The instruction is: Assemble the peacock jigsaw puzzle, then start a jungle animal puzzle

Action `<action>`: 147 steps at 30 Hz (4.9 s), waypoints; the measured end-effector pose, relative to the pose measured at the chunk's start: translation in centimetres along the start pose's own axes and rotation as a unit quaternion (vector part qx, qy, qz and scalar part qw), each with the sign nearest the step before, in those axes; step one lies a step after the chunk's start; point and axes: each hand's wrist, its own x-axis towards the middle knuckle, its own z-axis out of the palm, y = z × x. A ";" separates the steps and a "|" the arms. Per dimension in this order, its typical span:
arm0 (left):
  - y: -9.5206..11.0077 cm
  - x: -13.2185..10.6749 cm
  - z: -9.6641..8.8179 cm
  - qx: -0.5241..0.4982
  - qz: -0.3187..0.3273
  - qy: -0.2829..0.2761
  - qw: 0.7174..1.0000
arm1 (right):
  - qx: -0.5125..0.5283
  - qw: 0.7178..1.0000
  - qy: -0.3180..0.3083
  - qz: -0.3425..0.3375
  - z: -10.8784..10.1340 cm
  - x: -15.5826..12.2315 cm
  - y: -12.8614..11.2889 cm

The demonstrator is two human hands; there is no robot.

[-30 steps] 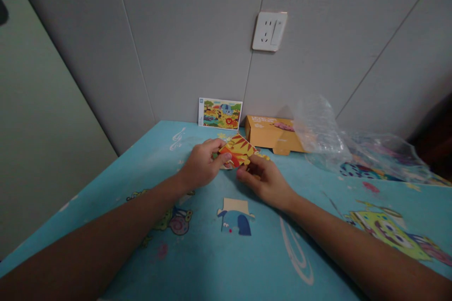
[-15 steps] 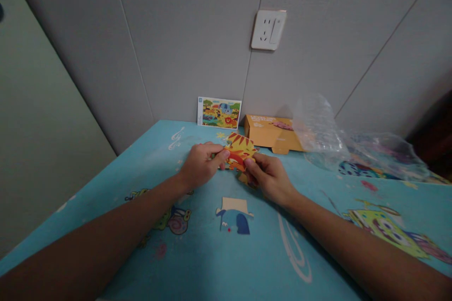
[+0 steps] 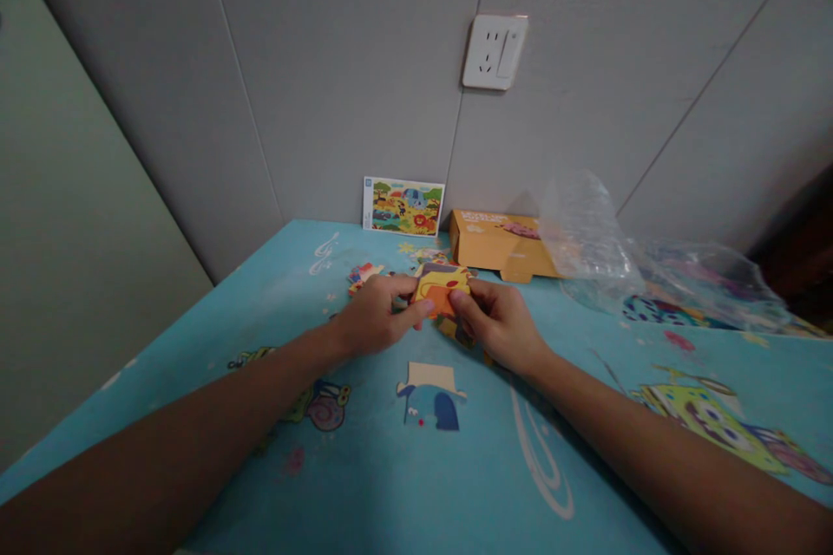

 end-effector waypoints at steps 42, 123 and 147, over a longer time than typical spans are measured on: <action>-2.0 1.0 -0.3 0.331 -0.125 -0.073 0.932 | -0.340 0.940 0.034 -0.019 -1.5 2.4 2.9; -3.5 1.2 -0.7 0.054 -0.185 0.230 0.954 | -0.331 0.943 -0.017 0.017 -1.3 1.6 2.3; -1.3 0.4 0.5 0.056 -0.008 0.040 0.998 | -0.136 0.939 -0.009 -0.317 -1.0 0.6 -0.6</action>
